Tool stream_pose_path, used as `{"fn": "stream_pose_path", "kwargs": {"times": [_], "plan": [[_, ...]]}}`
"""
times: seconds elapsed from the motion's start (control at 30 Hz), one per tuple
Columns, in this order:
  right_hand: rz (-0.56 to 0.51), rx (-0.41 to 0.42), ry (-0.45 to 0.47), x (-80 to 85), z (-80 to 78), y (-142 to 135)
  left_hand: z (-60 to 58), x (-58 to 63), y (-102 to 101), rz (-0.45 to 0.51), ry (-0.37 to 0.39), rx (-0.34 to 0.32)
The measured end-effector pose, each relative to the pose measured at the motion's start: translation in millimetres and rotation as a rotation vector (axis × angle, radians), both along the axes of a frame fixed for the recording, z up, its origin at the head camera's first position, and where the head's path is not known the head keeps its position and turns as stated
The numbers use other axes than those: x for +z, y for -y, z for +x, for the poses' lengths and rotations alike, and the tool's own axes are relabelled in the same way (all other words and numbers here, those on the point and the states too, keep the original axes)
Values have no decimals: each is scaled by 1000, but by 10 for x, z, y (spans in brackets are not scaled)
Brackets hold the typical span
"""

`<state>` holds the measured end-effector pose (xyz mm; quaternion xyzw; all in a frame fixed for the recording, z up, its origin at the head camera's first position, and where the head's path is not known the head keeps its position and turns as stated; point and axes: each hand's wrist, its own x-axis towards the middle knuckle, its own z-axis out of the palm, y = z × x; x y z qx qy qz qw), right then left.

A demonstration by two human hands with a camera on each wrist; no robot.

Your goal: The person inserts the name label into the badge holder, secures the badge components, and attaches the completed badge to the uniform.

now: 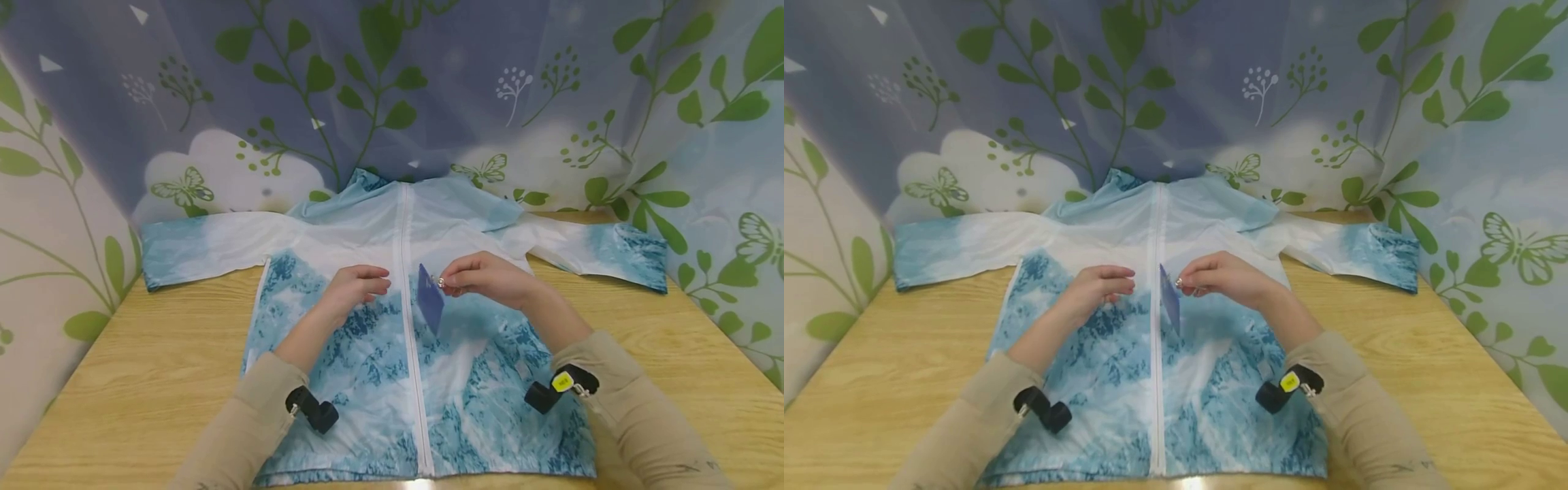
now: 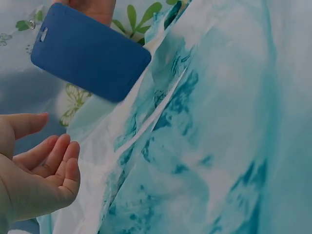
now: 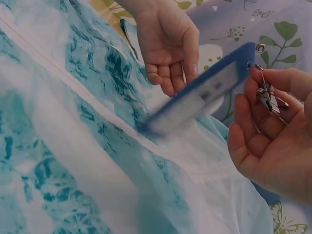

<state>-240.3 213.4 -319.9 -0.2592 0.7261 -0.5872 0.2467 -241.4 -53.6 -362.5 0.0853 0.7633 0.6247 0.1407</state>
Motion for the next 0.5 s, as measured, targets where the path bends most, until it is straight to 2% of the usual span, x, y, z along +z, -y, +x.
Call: {"fn": "stream_pose_path", "kwargs": {"times": [0.1, 0.33, 0.43, 0.5], "plan": [[11, 2, -2, 19, 11, 51, 31, 46, -36, -30, -96, -71], [32, 15, 3, 37, 15, 125, 80, 192, -120, -105, -411, -277], [46, 28, -1, 36, 6, 143, 85, 251, -139, -123, -473, -350], [52, 36, -9, 35, -2, 150, 90, 280, -150, -130, -474, -380]]}}
